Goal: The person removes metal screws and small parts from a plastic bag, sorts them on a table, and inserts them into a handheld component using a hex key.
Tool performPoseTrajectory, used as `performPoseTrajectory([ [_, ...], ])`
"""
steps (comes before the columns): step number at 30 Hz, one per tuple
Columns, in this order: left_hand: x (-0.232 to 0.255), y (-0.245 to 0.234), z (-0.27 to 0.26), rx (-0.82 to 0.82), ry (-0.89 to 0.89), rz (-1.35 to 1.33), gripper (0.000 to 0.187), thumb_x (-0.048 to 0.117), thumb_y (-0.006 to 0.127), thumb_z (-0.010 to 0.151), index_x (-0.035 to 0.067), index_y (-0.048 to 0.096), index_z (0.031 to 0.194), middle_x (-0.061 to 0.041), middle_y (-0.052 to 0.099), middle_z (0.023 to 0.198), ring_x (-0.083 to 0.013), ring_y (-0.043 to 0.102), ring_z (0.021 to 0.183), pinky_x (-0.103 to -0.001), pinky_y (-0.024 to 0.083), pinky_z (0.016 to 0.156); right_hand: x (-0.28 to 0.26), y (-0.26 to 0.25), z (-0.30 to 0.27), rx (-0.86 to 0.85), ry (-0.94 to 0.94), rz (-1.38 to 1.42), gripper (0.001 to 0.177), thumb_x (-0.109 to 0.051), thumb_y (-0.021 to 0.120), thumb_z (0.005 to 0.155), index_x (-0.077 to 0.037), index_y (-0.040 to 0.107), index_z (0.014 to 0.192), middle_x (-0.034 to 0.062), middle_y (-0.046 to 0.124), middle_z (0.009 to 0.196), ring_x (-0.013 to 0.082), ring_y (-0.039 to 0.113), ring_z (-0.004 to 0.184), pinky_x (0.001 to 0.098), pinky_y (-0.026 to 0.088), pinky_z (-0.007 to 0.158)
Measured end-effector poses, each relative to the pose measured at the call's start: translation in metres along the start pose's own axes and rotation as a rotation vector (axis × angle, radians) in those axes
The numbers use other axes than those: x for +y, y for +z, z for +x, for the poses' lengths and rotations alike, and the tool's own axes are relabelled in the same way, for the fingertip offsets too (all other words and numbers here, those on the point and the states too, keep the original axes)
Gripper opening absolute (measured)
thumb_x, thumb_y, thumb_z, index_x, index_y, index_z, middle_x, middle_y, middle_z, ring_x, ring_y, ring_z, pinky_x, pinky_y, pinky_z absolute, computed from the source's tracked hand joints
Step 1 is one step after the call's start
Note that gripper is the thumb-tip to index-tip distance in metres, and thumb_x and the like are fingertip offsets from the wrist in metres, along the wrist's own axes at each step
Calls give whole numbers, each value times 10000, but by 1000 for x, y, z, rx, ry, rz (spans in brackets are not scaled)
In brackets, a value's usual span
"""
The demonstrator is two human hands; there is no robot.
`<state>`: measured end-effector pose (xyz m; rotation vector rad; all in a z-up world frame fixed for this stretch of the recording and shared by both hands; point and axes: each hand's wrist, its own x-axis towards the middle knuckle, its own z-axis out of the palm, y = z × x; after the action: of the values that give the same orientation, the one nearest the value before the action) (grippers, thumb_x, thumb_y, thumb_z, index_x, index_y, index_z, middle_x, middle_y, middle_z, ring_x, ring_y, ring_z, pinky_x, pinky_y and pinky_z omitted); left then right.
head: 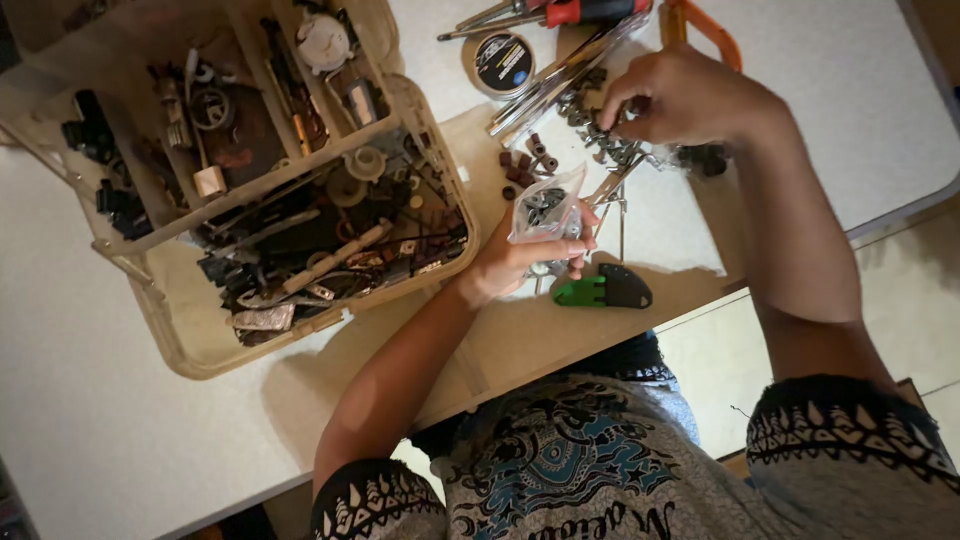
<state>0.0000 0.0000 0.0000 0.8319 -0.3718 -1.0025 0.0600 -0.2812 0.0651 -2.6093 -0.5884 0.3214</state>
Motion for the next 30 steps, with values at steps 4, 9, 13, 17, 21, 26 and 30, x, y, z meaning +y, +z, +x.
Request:
performPoseTrajectory([
  [4,-1,-1,2,-24,32,41,341,81,744,926,-22,617,1225,-134,668,1014,-215,670,830,-357,590,730,-5,1,-2,23,41,22,283,-126,812,787,-108,807,1069,113,764,1032,238,714,847,374,557,785],
  [9,0,-2,4,-27,7,62,345,82,721,926,-7,602,1238,-118,663,1013,-204,670,827,-345,591,733,-9,0,1,23,62,61,284,-154,824,807,-98,783,1081,109,758,965,228,714,822,362,561,771],
  [13,-1,-2,3,-34,5,47,352,94,720,928,4,596,1245,-113,660,1019,-200,668,835,-340,590,745,-9,1,2,58,57,118,343,-157,796,856,-144,775,1198,112,750,1007,216,715,830,347,560,767],
  [17,-1,-3,3,-26,23,61,350,87,733,921,-8,606,1233,-120,666,1016,-203,668,831,-344,588,738,-6,4,2,93,-6,135,227,-131,813,853,-117,809,1079,99,768,1017,204,716,861,348,552,780],
  [21,-2,-2,4,-40,38,68,346,85,735,921,-8,608,1229,-118,665,1019,-199,670,821,-327,579,728,-3,6,1,107,66,166,241,-103,812,834,-106,803,1075,78,779,1004,185,718,813,333,554,765],
  [26,0,-2,3,-26,68,54,330,61,744,910,-24,622,1204,-131,674,1004,-204,675,801,-334,587,707,-8,2,3,128,33,163,252,-114,842,828,-94,798,1076,72,775,1008,167,715,801,319,557,744],
  [30,-2,0,4,-3,112,31,309,10,750,892,-38,632,1174,-149,689,977,-218,681,763,-354,605,665,-25,-2,-4,252,17,149,261,-185,907,820,-88,811,1044,93,785,949,165,648,720,314,490,637],
])
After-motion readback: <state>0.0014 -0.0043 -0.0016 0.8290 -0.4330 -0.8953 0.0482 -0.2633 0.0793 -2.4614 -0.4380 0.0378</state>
